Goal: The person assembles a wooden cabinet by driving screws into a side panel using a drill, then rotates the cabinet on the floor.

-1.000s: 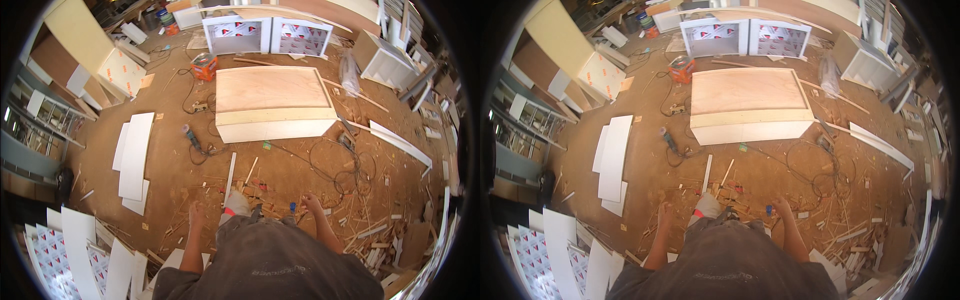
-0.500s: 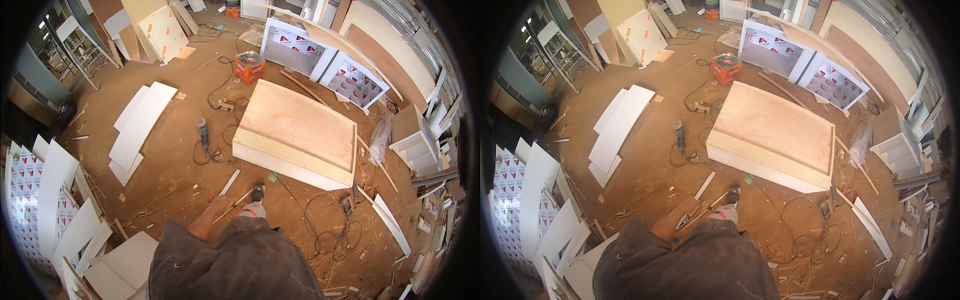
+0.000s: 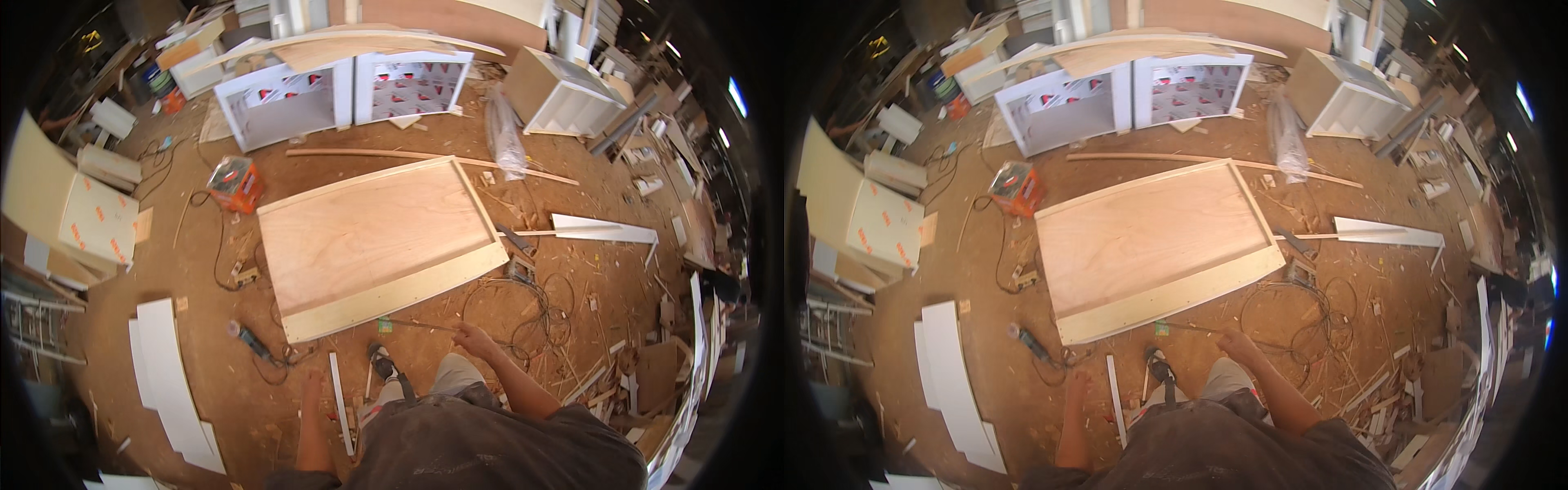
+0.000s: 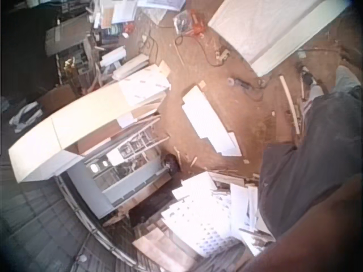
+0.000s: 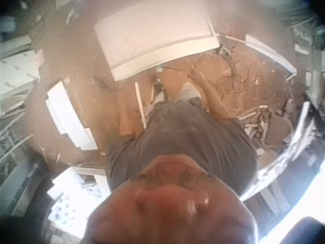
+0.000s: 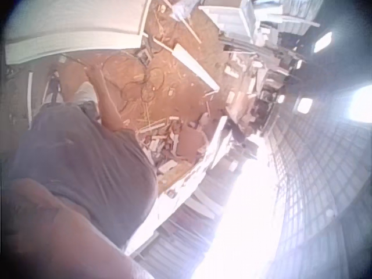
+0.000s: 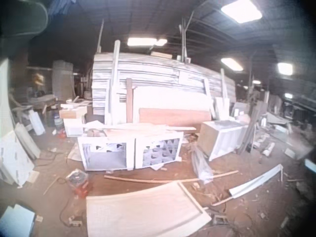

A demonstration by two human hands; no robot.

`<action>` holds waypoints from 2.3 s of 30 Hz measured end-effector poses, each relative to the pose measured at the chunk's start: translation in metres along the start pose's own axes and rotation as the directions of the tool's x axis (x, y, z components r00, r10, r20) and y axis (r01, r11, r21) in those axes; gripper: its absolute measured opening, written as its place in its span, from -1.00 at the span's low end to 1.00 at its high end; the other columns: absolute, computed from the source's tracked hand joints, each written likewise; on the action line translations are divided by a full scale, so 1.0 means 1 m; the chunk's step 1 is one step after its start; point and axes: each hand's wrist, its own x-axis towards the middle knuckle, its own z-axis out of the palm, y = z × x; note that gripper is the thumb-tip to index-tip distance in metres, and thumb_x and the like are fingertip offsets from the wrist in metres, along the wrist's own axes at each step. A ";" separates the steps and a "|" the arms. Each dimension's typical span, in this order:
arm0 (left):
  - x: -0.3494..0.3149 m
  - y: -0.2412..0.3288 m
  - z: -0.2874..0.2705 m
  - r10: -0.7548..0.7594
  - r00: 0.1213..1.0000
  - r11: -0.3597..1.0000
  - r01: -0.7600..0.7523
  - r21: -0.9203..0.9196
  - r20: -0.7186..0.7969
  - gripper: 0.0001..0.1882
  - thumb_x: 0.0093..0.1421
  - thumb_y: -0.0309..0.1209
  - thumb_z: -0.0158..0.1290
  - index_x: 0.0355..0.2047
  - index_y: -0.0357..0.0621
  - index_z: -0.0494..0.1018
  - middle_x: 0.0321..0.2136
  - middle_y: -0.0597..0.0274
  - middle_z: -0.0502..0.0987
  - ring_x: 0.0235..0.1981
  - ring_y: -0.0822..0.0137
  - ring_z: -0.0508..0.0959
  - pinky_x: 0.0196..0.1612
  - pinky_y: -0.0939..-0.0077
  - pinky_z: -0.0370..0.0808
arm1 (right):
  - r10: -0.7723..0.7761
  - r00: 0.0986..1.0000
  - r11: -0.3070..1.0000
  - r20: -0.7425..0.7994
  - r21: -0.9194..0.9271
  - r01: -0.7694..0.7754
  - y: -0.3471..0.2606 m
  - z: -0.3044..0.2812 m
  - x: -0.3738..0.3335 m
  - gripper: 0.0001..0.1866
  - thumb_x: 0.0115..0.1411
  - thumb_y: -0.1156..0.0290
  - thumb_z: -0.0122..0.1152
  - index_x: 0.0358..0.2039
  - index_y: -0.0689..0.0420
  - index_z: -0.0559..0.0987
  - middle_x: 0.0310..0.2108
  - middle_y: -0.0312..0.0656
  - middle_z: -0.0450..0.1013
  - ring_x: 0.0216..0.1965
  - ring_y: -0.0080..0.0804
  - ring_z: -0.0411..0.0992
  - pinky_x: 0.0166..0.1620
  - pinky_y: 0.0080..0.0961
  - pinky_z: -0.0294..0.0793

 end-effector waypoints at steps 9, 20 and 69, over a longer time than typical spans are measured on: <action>-0.018 -0.023 0.026 -0.394 0.918 0.918 0.396 0.033 -0.044 -0.80 0.22 -0.30 -0.14 -0.33 -0.17 0.36 -0.64 0.17 0.33 -0.73 0.25 0.36 -0.72 0.41 0.29 | 0.218 0.968 0.921 -0.124 -0.303 -0.246 0.121 -0.029 -0.038 -0.56 0.03 0.19 0.11 -0.09 0.13 0.50 -0.42 -0.05 0.55 -0.39 -0.17 0.51 -0.26 -0.32 0.48; -0.078 0.320 0.219 0.433 0.890 0.899 -0.412 -0.150 0.146 -0.72 0.30 -0.28 -0.10 -0.14 -0.24 0.39 -0.31 0.13 0.49 -0.29 0.37 0.50 -0.19 0.48 0.44 | 0.267 0.950 0.948 -0.161 -0.134 -0.289 0.226 -0.102 -0.011 -0.68 0.02 0.18 0.16 -0.33 0.16 0.55 -0.51 -0.04 0.53 -0.47 -0.16 0.53 -0.33 -0.27 0.49; -0.023 0.438 0.355 0.617 0.737 0.672 -0.676 0.302 0.277 -0.59 0.33 -0.14 -0.15 -0.11 -0.24 0.45 -0.31 0.19 0.51 -0.22 0.38 0.46 -0.13 0.51 0.37 | 0.440 0.897 0.884 0.035 0.156 -0.440 0.257 -0.193 0.068 -0.54 0.08 0.27 0.13 -0.07 0.30 0.44 -0.42 -0.01 0.52 -0.47 -0.34 0.53 -0.38 -0.41 0.50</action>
